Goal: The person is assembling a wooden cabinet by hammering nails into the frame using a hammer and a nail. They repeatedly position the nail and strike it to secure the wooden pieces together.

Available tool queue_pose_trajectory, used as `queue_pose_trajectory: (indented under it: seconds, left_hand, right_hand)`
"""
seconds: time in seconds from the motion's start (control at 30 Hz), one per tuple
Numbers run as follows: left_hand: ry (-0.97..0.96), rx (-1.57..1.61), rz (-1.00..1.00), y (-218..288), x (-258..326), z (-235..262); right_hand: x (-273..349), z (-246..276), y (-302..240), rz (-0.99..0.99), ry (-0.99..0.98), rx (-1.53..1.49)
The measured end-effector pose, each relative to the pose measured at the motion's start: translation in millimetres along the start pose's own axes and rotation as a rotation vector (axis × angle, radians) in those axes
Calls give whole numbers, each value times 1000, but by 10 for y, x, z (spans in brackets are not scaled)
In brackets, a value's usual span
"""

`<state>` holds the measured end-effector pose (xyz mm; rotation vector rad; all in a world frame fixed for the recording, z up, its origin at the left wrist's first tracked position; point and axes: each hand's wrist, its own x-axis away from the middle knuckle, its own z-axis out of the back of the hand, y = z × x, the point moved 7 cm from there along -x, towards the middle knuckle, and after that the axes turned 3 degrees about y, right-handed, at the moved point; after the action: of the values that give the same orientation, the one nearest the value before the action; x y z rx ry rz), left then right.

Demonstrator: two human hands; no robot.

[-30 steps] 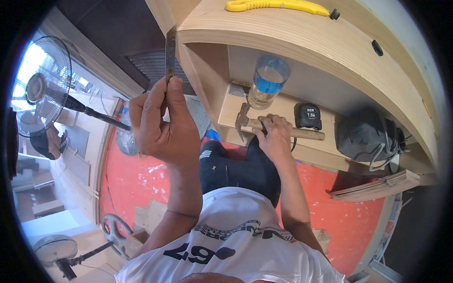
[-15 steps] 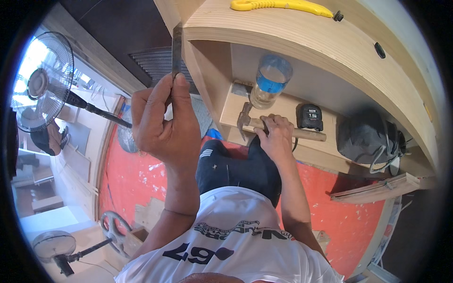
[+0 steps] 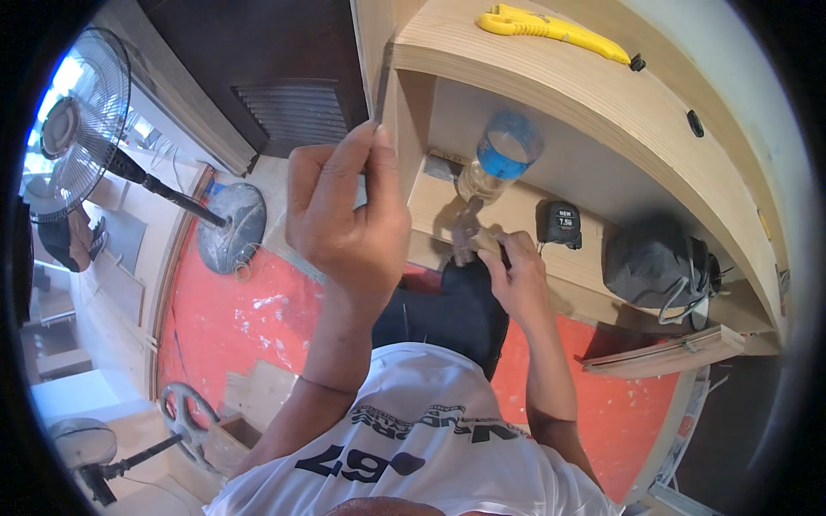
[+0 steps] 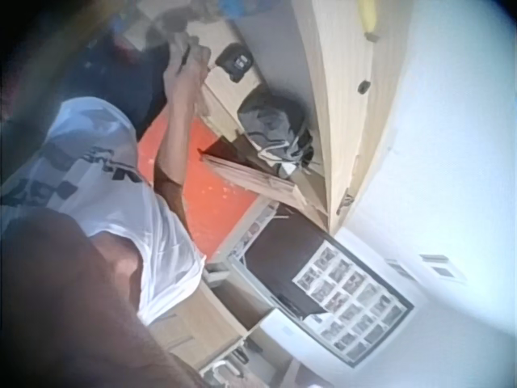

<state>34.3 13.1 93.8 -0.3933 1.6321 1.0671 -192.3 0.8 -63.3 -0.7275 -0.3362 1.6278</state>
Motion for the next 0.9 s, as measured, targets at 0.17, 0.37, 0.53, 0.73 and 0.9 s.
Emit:
queue_pose_trajectory:
  seconds: [0.17,0.37,0.53,0.73,0.9]
  left_hand:
    - [44,15,11,-74,40,-36]
    - [62,67,36,-106,112,-139]
    - [164,106,-35,-173,128,-163]
    - [162,154,-22,-178,122,-143]
    - [175,196,0,-198,97,-142]
  right_hand:
    - [42,553,-675,287,236,-141]
    - [82,761,-913,399,228,-69]
    - [118,828,-882,178,324,-184]
    - [210,876,-882,101,275,-201]
    - [209,890,-1114,202,324,-143]
